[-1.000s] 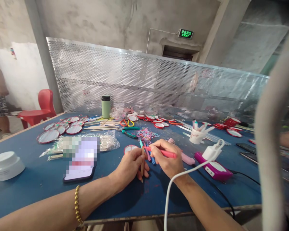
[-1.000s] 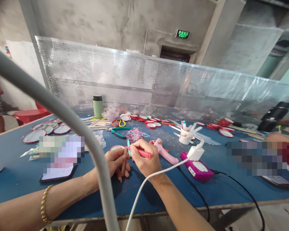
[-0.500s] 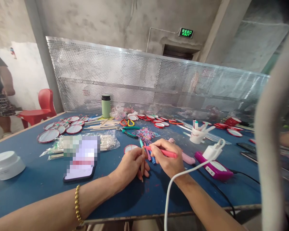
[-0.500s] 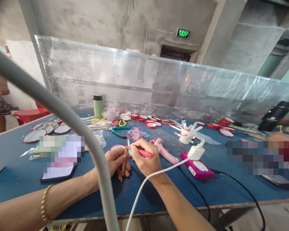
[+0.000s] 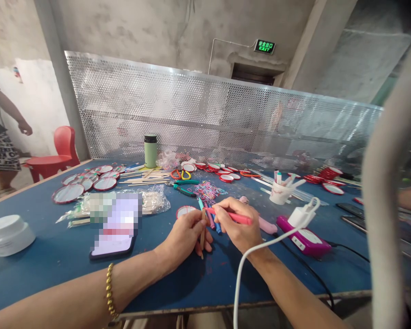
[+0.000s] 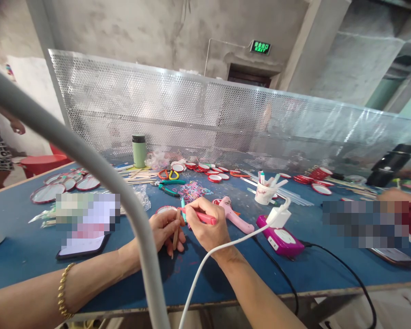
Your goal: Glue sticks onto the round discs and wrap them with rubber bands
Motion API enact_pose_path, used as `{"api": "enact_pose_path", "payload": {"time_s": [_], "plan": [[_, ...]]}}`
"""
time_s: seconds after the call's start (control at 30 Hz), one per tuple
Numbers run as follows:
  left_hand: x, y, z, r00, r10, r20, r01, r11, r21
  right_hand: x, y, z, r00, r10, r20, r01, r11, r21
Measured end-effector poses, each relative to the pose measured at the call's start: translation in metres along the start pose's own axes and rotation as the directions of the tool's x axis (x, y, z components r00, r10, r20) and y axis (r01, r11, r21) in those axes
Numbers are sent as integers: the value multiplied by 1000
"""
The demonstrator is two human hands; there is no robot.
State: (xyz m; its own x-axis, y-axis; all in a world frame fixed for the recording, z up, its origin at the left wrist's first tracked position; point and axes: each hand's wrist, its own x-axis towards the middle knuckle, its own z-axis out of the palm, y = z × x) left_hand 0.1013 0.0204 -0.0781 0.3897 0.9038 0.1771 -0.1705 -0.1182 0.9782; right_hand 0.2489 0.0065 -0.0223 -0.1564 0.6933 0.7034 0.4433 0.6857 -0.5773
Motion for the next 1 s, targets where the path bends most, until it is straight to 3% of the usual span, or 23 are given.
{"api": "enact_pose_path", "payload": {"time_s": [1.0], "plan": [[0,-1,0,1000,-3,0,3,1000,1,0,1,1,999,17,32,-16,1000,-26]]}}
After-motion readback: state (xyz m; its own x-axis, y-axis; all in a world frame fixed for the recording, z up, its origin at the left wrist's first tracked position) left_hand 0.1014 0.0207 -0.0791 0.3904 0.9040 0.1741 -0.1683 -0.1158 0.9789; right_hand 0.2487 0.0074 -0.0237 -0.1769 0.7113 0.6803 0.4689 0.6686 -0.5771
